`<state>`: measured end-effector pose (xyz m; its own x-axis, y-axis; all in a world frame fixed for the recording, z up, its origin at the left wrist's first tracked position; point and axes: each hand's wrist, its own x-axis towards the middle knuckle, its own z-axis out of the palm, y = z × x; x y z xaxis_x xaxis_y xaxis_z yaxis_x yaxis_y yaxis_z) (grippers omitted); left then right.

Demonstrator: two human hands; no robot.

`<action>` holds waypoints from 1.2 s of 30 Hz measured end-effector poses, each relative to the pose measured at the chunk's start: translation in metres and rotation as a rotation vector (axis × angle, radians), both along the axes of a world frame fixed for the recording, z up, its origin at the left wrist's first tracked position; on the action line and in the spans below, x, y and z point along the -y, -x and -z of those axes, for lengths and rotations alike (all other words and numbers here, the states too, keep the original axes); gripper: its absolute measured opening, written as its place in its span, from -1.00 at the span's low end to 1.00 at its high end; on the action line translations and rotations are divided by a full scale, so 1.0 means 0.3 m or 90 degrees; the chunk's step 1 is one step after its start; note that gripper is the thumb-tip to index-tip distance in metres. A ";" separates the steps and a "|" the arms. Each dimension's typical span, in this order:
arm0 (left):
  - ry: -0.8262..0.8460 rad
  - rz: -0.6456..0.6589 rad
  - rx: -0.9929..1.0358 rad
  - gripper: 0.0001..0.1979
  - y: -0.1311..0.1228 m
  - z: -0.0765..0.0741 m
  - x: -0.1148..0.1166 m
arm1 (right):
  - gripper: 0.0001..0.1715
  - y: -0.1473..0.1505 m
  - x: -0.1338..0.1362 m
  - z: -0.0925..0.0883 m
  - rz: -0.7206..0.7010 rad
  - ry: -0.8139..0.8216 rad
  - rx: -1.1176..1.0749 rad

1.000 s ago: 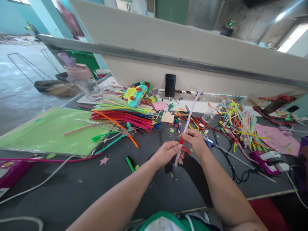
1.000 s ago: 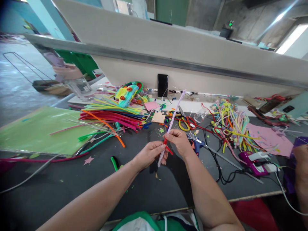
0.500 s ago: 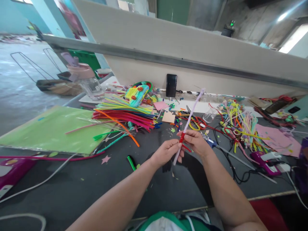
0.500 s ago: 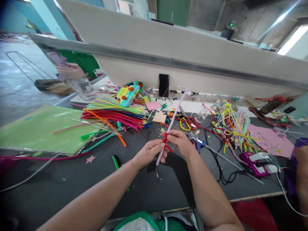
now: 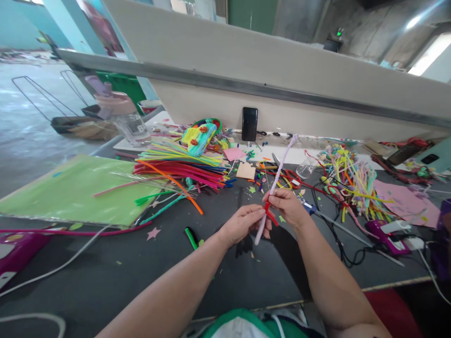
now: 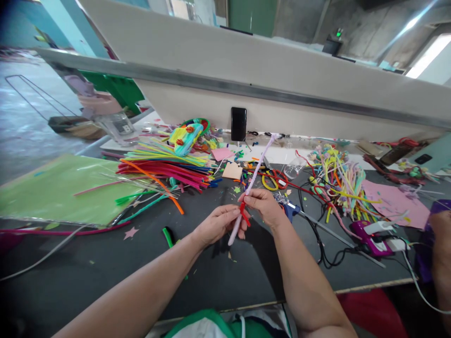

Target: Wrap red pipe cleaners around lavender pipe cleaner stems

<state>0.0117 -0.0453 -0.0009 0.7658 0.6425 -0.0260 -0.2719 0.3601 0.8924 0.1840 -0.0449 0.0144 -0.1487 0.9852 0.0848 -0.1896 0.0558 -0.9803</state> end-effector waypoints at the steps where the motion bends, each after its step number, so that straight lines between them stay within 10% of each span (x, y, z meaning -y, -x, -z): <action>1: -0.004 0.002 -0.002 -0.68 0.001 -0.001 0.001 | -0.85 0.001 0.001 -0.001 0.003 -0.001 0.009; 25: -0.279 -0.199 -0.263 -0.66 -0.027 0.035 0.011 | -0.72 0.045 -0.003 0.028 0.121 -0.039 0.093; 36: -0.046 -0.046 -0.030 -0.67 -0.013 -0.010 0.022 | -0.77 0.011 0.004 0.018 -0.035 0.036 -0.086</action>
